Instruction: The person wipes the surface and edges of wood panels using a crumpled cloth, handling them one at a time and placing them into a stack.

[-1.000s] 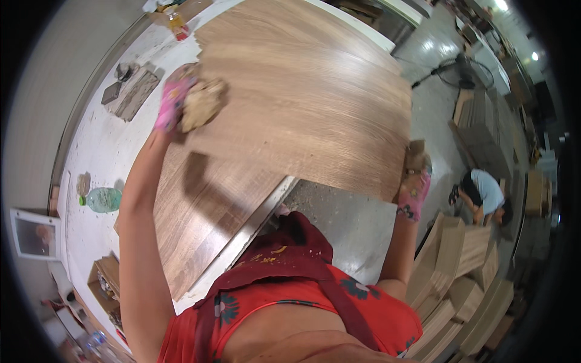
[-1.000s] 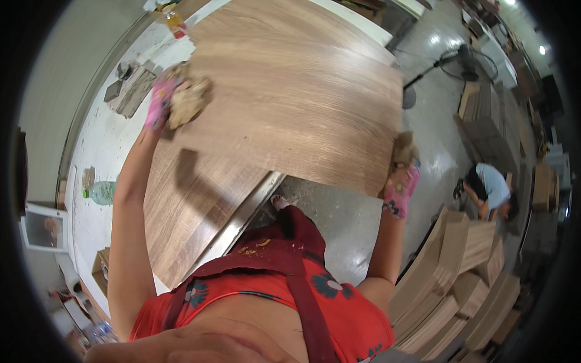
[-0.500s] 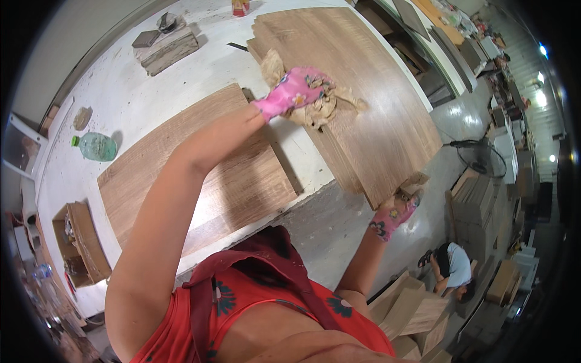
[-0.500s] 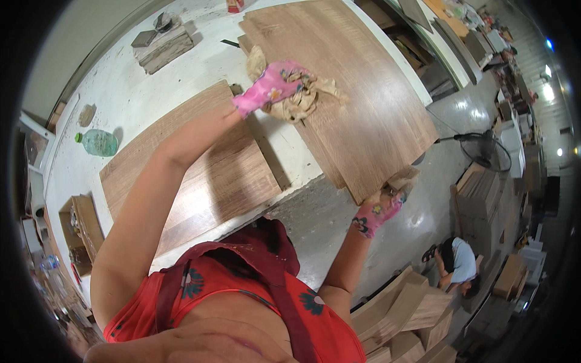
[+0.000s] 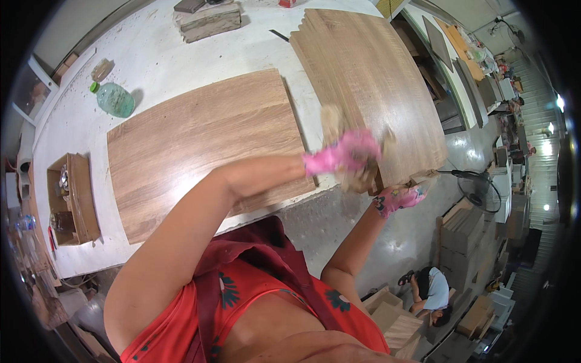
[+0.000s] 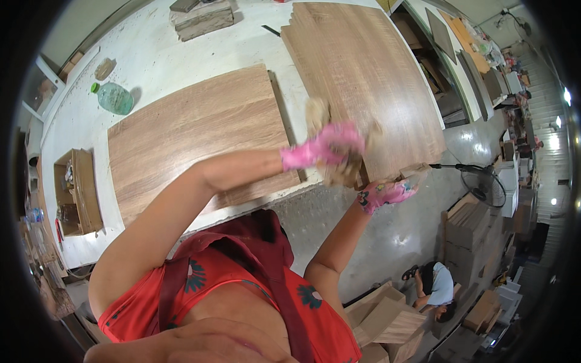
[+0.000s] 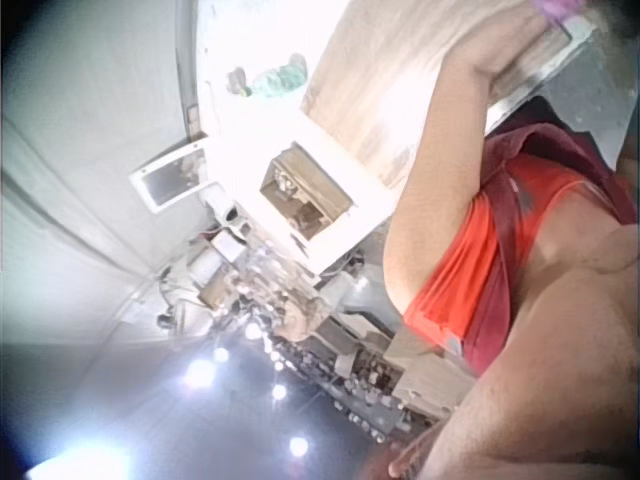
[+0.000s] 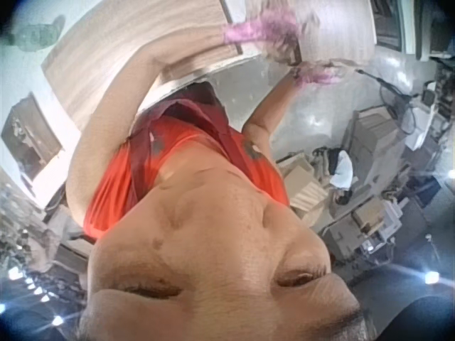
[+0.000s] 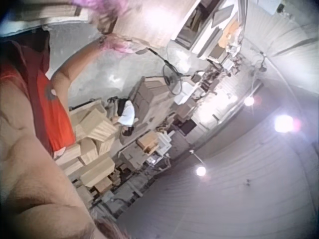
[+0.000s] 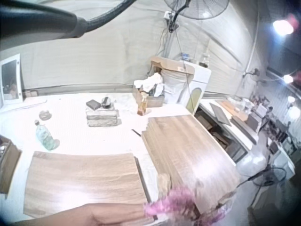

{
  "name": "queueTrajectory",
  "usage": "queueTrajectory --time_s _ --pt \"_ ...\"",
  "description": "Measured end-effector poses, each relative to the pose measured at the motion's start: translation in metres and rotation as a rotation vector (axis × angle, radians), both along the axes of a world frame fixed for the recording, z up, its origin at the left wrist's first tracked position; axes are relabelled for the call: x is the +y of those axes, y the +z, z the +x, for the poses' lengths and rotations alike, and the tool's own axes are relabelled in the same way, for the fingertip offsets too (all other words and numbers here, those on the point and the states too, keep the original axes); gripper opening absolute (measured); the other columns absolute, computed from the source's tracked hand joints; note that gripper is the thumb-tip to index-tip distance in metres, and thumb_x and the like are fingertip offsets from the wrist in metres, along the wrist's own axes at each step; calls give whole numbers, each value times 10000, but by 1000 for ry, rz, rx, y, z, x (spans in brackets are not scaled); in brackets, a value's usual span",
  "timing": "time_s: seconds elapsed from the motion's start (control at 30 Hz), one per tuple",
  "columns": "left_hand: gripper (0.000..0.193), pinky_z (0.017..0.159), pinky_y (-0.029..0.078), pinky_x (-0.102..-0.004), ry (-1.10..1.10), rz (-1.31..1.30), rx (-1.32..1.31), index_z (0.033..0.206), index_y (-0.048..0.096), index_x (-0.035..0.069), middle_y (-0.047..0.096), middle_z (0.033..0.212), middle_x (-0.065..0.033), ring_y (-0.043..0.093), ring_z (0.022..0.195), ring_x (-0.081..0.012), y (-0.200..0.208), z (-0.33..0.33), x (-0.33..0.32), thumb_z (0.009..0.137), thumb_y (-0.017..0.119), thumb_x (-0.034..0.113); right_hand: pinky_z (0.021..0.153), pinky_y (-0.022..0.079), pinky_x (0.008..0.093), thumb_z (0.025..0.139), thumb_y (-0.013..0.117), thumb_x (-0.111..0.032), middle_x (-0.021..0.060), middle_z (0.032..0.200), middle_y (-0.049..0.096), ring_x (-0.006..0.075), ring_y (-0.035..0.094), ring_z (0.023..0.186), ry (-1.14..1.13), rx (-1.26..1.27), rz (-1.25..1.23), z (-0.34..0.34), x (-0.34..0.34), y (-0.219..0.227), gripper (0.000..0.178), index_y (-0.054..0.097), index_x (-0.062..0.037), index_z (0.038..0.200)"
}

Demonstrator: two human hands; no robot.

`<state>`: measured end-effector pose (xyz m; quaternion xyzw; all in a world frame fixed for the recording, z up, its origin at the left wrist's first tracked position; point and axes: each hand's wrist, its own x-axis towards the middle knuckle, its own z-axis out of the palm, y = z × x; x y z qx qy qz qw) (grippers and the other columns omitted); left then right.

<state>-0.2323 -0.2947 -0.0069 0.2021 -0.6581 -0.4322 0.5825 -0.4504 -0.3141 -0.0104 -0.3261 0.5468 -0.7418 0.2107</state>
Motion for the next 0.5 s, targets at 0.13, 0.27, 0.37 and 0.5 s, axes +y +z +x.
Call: queueTrajectory --time_s 0.13,0.27,0.37,0.5 --pt "318 984 437 -347 -201 282 337 1131 623 53 607 1203 -92 554 1146 -221 -5 15 104 813 626 68 921 484 407 931 498 -197 194 1251 506 301 554 1074 -74 219 -223 -3 -3 2 464 403 35 1321" --pt "309 958 482 -332 407 445 227 1207 545 32 639 1128 -94 583 1116 -239 19 134 180 902 587 53 936 462 433 908 561 -364 192 1295 484 314 548 1115 -19 535 -303 36 46 22 560 430 -14 1326" --pt "371 856 546 -301 500 616 728 1229 520 36 603 1187 -83 585 1098 -243 5 219 238 872 621 37 849 508 381 907 567 -321 173 1260 539 301 572 1098 445 155 -222 107 93 45 487 482 -27 1286" --pt "274 862 528 -320 1252 428 88 1089 656 73 606 1170 -80 590 1074 -227 -23 236 268 821 639 17 831 519 315 891 604 -295 159 1207 599 226 592 1064 844 218 77 209 155 56 395 586 -41 1193"
